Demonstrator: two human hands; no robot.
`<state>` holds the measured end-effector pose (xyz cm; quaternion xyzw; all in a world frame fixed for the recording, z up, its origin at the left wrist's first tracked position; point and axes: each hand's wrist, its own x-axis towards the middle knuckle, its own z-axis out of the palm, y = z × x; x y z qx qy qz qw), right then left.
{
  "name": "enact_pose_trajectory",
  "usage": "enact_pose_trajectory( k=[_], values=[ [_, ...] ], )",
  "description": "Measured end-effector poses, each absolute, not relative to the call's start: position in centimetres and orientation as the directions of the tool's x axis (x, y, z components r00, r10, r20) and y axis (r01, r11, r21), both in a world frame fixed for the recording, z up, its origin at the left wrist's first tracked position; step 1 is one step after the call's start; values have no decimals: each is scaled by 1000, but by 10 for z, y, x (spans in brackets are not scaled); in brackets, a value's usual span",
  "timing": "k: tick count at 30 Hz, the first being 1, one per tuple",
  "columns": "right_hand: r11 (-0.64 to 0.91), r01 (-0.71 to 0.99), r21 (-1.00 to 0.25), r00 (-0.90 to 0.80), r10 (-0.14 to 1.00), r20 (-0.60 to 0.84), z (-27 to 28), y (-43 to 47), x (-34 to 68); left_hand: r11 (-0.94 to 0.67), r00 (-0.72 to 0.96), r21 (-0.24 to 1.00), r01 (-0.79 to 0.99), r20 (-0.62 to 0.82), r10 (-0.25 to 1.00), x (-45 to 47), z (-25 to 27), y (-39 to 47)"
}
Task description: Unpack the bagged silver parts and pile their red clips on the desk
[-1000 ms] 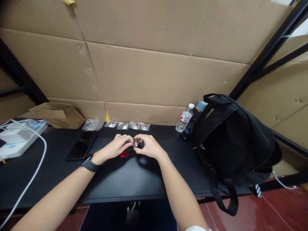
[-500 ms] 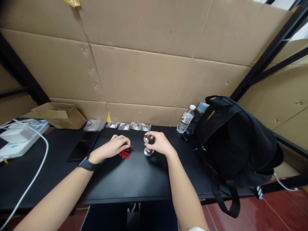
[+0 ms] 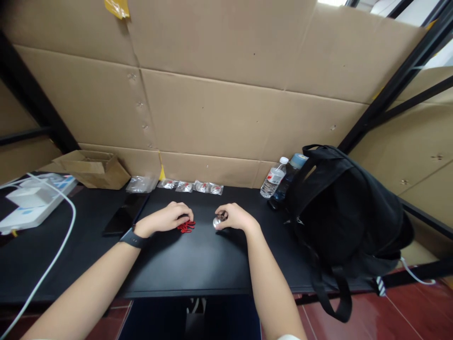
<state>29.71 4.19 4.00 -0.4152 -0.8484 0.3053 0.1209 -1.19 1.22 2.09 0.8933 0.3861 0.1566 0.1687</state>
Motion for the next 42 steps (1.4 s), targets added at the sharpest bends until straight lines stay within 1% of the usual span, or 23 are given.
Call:
enact_pose_trajectory(
  k=[2,5,7,8,9,12,14,16,18,20,22,26,28,30,31,32,34,37,39,42],
  values=[
    [510,617,-600,-617,787,35,37,43,293,-657,669,433,617,151,728,-11,24,12],
    [576,605,-550,-560,799,220,28,56,282,-659,667,442,608,165,726,-9,28,10],
    [586,639,-499,-521,806,280,21,71,272,-651,647,432,624,180,741,-9,29,9],
    [587,662,-465,-516,808,285,19,79,267,-645,634,421,637,190,750,-9,30,9],
    [577,692,-434,-516,816,261,18,88,263,-640,620,408,651,201,758,-9,29,10],
    [505,796,-334,-493,861,127,19,108,251,-634,596,381,673,226,770,-11,27,11],
    [452,844,-288,-451,890,76,21,115,244,-633,593,384,672,234,771,-12,26,12],
    [412,870,-269,-410,910,69,22,119,240,-629,587,392,671,239,774,-13,26,13],
    [380,885,-270,-369,925,92,23,121,238,-620,574,397,677,243,782,-14,27,13],
    [353,889,-291,-331,935,124,23,122,239,-609,557,397,687,250,792,-14,27,13],
    [343,875,-340,-310,939,150,25,123,241,-595,535,397,699,262,803,-15,28,13],
    [384,793,-472,-348,923,167,29,117,245,-595,478,417,687,358,802,-11,27,9],
    [422,678,-603,-400,899,179,28,108,246,-615,462,420,667,414,784,-7,26,6],
    [422,454,-785,-438,873,216,26,96,247,-621,452,412,667,438,777,-2,25,4],
    [404,362,-840,-435,870,231,24,90,247,-614,444,405,678,440,781,0,24,4],
    [385,309,-870,-416,877,241,22,85,248,-601,432,396,694,437,788,2,23,4],
    [379,314,-870,-349,899,266,17,78,252,-572,413,371,732,426,805,4,19,4],
    [450,398,-800,-261,891,372,10,76,260,-556,418,334,761,402,815,4,13,7],
    [491,428,-759,-239,871,430,6,78,265,-560,434,328,760,385,814,3,10,9],
    [501,430,-751,-238,865,441,3,80,271,-566,450,338,752,364,816,2,8,10]
  ],
)
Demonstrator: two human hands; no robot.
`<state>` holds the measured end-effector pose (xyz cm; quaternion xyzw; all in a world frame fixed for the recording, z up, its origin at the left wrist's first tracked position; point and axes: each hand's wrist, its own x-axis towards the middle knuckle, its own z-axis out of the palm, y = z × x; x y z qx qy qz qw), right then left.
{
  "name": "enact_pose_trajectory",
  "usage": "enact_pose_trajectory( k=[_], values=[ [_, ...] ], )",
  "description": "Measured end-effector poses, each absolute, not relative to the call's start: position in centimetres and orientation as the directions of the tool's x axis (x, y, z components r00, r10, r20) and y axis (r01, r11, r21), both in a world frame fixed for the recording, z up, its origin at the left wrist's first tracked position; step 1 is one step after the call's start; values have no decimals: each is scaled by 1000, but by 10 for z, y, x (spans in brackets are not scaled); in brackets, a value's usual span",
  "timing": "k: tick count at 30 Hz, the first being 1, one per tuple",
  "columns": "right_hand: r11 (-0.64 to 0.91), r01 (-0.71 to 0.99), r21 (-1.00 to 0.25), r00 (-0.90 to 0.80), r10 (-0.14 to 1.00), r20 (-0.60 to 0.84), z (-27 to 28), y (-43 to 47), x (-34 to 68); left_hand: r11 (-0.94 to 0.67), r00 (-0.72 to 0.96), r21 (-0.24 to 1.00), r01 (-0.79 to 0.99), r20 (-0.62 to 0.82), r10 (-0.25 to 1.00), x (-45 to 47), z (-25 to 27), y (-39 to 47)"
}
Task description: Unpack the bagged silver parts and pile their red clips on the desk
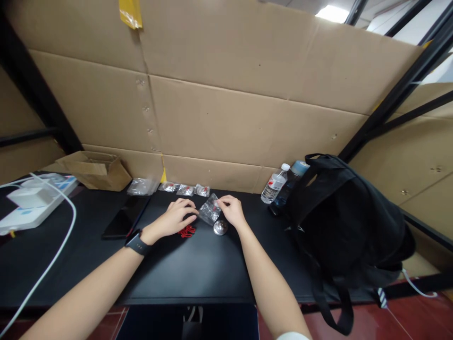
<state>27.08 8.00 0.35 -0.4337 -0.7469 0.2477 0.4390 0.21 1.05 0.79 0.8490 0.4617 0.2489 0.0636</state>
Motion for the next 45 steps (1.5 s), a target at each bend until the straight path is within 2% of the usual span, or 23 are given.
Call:
enact_pose_trajectory(
  k=[7,13,15,18,23,27,35,41,45],
  values=[
    [540,390,-746,-146,836,529,12,71,271,-554,466,351,755,308,830,4,6,11],
    [574,317,-755,-19,800,600,27,59,265,-556,401,406,725,407,821,5,11,10],
    [560,267,-785,33,808,588,29,56,263,-575,390,424,700,448,805,6,14,9],
    [478,132,-868,60,871,488,29,53,257,-607,394,399,687,497,773,8,20,6],
    [357,-20,-934,-49,932,358,26,47,244,-670,430,285,685,585,688,13,26,1],
    [308,32,-951,-134,944,302,27,41,238,-701,411,279,657,647,643,17,29,-2],
    [369,73,-926,-373,872,318,30,31,240,-677,420,315,665,592,688,13,30,2],
    [284,44,-958,-359,899,250,26,35,239,-664,435,320,675,554,710,8,28,5],
    [318,70,-946,-274,918,288,25,43,245,-638,418,294,712,553,721,-5,34,10]
  ],
)
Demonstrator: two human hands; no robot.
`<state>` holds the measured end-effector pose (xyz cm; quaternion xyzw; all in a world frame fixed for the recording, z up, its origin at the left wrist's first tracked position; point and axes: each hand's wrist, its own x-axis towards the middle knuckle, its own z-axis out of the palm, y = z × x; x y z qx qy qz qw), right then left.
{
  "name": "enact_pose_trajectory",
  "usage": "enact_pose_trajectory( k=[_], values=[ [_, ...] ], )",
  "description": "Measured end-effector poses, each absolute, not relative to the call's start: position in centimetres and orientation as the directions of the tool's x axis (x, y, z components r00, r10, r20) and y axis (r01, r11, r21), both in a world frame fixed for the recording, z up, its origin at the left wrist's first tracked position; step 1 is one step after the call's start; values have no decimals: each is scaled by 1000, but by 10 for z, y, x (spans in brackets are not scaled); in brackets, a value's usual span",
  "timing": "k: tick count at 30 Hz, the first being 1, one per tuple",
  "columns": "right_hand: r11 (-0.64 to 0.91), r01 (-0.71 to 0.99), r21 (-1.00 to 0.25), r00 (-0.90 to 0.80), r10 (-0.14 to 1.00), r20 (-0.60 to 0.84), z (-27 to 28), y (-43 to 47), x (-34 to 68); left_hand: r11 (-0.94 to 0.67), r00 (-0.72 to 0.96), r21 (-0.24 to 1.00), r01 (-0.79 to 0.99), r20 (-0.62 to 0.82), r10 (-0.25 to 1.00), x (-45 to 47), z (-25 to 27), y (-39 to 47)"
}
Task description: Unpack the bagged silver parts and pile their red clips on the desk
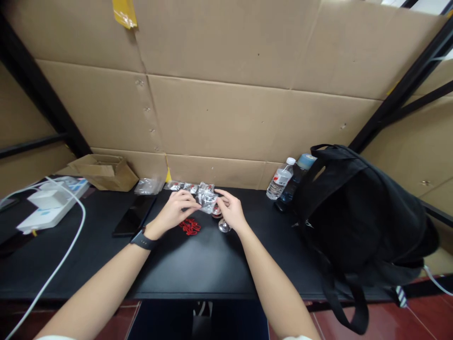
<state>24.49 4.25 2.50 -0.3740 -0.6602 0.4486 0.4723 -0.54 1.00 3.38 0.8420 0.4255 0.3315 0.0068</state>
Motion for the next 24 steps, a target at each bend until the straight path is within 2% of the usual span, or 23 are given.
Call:
enact_pose_trajectory(
  k=[2,4,7,9,13,15,19,21,24],
  values=[
    [341,101,-935,-238,921,310,24,47,249,-554,301,300,776,596,744,-20,41,12],
    [363,139,-921,-238,915,324,21,51,252,-377,63,357,854,649,758,-39,50,12],
    [394,192,-899,-258,904,341,16,55,255,-77,-286,468,880,654,701,-71,56,13],
    [415,246,-876,-275,896,348,12,57,255,59,-402,494,867,626,668,-90,53,16],
    [472,359,-805,-358,866,348,9,57,256,206,-467,458,865,584,663,-117,32,30],
    [503,398,-767,-404,847,345,10,56,256,241,-458,426,872,540,706,-125,19,38],
    [597,500,-627,-494,791,360,12,51,258,284,-430,398,872,348,833,-132,-2,52],
    [614,567,-549,-531,782,327,12,49,259,297,-425,400,867,281,860,-133,-7,55],
    [578,653,-490,-541,809,233,9,49,260,304,-432,411,859,264,862,-132,-9,57]
  ],
)
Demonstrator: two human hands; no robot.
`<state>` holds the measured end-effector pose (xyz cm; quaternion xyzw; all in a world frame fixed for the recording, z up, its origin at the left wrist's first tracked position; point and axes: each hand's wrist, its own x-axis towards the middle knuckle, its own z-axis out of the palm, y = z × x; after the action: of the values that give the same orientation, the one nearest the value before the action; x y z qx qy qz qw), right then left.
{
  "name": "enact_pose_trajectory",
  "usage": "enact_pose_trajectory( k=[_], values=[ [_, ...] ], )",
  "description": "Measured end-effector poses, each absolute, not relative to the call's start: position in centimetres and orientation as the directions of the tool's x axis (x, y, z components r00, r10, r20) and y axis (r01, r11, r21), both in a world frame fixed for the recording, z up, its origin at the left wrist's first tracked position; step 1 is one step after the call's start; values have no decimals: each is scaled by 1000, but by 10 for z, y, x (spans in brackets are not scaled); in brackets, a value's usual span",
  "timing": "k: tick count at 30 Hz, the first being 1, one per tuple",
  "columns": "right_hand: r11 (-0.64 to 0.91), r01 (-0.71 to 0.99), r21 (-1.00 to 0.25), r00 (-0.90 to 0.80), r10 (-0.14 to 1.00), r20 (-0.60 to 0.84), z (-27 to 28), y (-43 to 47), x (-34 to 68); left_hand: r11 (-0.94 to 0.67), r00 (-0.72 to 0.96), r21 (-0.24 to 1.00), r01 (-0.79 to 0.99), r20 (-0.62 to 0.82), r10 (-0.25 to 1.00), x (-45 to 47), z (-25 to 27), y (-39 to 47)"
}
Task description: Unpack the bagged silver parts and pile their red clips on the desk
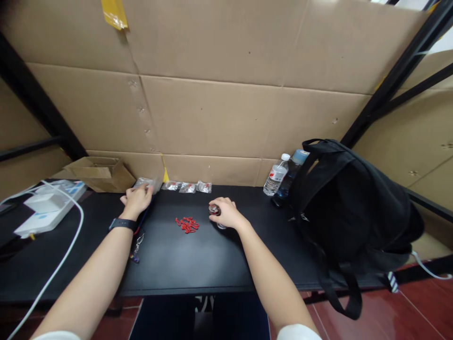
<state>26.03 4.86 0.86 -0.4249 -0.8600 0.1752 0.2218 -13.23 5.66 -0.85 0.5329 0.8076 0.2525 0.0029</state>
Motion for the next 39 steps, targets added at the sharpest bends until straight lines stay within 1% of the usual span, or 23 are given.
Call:
enact_pose_trajectory(
  k=[3,6,8,11,15,19,21,23,25,27,29,31,35,39],
  values=[
    [563,676,-476,-544,817,193,4,52,261,286,-427,426,858,283,859,-130,-5,54],
    [592,639,-491,-561,796,229,-1,55,261,235,-387,414,880,334,860,-122,2,50],
    [613,612,-501,-568,781,262,-2,56,260,180,-341,387,904,399,851,-111,8,46],
    [628,595,-501,-574,769,282,-3,56,258,61,-237,350,935,487,841,-85,18,37],
    [627,590,-508,-574,769,282,-3,56,256,-171,-41,336,926,540,841,-45,26,26],
    [587,621,-520,-529,803,275,-3,56,255,-353,124,357,865,528,840,-18,25,19],
    [575,639,-510,-509,814,281,-1,54,254,-413,195,366,834,506,841,-12,23,18],
    [573,626,-529,-492,817,302,1,51,253,-459,257,369,808,481,838,-7,21,17],
    [577,549,-605,-472,811,346,4,49,250,-493,305,375,785,458,835,-3,20,16],
    [559,419,-715,-445,813,375,6,48,247,-519,337,389,761,447,829,1,19,15],
    [498,286,-819,-419,833,361,7,47,244,-542,351,406,736,456,818,5,20,13],
    [411,169,-896,-410,856,315,7,46,240,-560,350,421,713,479,805,8,21,11],
    [240,-16,-971,-407,885,225,9,42,232,-585,346,417,695,520,781,11,23,8],
    [155,-99,-983,-399,899,182,12,36,227,-609,369,407,681,528,765,12,22,8]
  ],
)
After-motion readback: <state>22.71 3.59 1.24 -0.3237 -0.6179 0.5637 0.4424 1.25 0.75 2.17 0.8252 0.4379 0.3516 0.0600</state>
